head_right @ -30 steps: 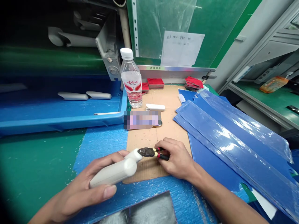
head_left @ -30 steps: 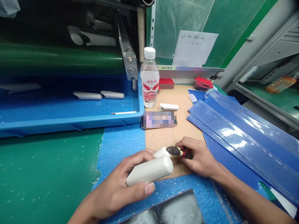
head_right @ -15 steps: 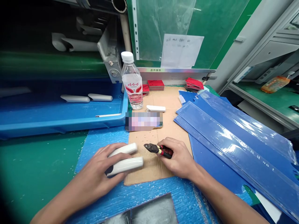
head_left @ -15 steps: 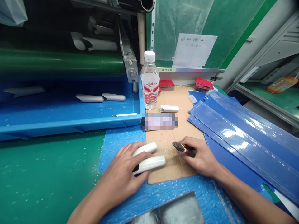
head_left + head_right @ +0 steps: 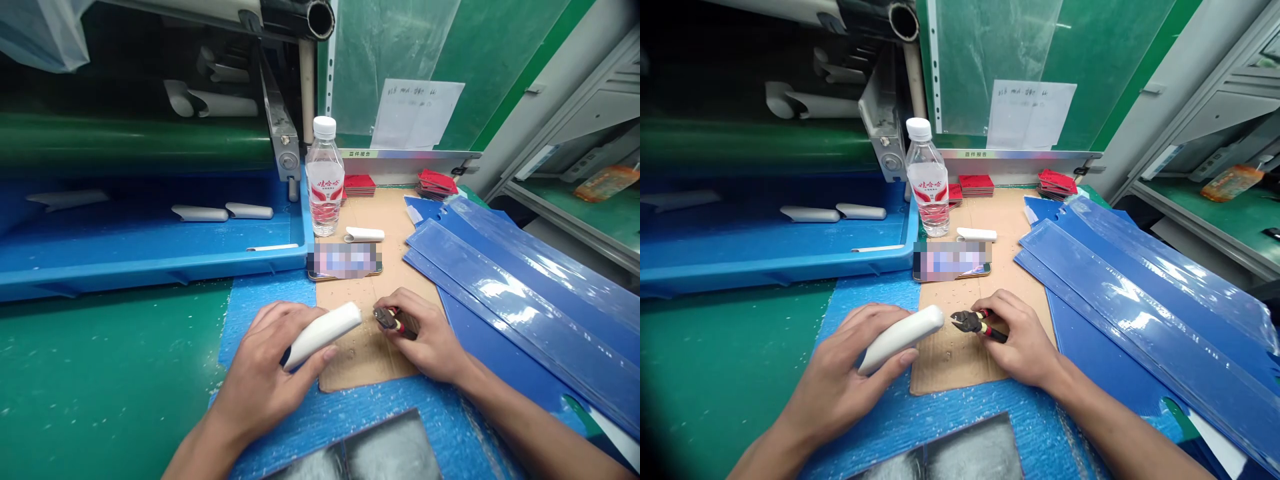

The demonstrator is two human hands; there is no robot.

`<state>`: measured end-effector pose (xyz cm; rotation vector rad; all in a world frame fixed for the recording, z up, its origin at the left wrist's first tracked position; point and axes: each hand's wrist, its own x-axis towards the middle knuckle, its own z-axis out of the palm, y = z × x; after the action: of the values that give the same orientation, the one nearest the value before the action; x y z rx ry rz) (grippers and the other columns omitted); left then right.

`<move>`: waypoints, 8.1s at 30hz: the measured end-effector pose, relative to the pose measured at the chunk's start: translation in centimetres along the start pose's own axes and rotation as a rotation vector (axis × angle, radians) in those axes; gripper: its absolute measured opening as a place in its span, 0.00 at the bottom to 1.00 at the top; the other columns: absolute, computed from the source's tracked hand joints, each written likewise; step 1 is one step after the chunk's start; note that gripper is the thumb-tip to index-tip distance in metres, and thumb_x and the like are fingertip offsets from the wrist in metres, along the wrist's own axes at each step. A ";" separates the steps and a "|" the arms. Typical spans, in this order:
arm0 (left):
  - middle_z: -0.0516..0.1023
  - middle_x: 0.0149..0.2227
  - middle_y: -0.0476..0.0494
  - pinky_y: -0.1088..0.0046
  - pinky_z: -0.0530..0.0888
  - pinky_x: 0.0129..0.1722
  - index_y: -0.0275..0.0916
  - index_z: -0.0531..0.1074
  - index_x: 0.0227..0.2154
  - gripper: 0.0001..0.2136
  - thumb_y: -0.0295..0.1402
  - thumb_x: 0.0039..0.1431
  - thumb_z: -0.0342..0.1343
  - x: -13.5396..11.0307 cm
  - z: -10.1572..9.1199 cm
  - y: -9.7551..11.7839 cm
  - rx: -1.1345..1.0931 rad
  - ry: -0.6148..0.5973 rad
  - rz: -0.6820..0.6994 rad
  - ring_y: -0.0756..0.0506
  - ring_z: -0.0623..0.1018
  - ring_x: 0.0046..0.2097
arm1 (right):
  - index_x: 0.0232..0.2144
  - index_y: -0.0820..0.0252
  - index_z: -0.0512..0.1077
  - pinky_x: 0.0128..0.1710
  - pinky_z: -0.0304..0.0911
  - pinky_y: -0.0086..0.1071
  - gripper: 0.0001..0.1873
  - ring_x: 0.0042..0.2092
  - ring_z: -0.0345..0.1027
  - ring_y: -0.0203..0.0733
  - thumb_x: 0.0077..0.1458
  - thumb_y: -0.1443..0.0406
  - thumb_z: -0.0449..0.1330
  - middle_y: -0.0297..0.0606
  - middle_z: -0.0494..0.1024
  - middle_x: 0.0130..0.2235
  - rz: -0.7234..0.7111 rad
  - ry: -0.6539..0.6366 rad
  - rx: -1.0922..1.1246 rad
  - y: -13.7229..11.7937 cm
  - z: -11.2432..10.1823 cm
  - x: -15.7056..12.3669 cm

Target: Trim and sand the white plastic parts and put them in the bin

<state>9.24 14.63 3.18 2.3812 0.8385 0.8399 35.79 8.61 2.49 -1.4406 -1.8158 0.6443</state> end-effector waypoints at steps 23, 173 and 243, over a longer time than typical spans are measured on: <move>0.78 0.46 0.47 0.65 0.70 0.49 0.46 0.66 0.53 0.17 0.33 0.63 0.60 -0.1 0.8 0.6 -0.023 0.016 0.073 0.44 0.75 0.47 | 0.38 0.57 0.73 0.34 0.60 0.33 0.15 0.34 0.67 0.42 0.48 0.76 0.58 0.35 0.73 0.33 0.019 0.039 -0.016 -0.5 0.9 -0.5; 0.69 0.55 0.43 0.63 0.71 0.55 0.48 0.75 0.47 0.13 0.35 0.59 0.63 -0.4 0.3 0.0 0.036 0.121 -0.029 0.39 0.73 0.56 | 0.44 0.58 0.73 0.43 0.64 0.36 0.12 0.42 0.71 0.47 0.56 0.70 0.60 0.41 0.77 0.41 -0.077 0.069 -0.109 -0.7 -0.2 1.3; 0.68 0.50 0.41 0.62 0.70 0.55 0.41 0.76 0.29 0.09 0.38 0.58 0.54 0.0 -1.0 1.0 -0.142 -0.140 -0.136 0.38 0.71 0.53 | 0.30 0.60 0.77 0.30 0.55 0.28 0.06 0.27 0.62 0.36 0.53 0.71 0.59 0.30 0.73 0.26 -0.026 -0.216 0.083 -1.6 -1.0 0.9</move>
<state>8.92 14.12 4.49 2.2041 0.8445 0.6480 35.49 9.02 4.46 -1.3331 -1.9441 0.8809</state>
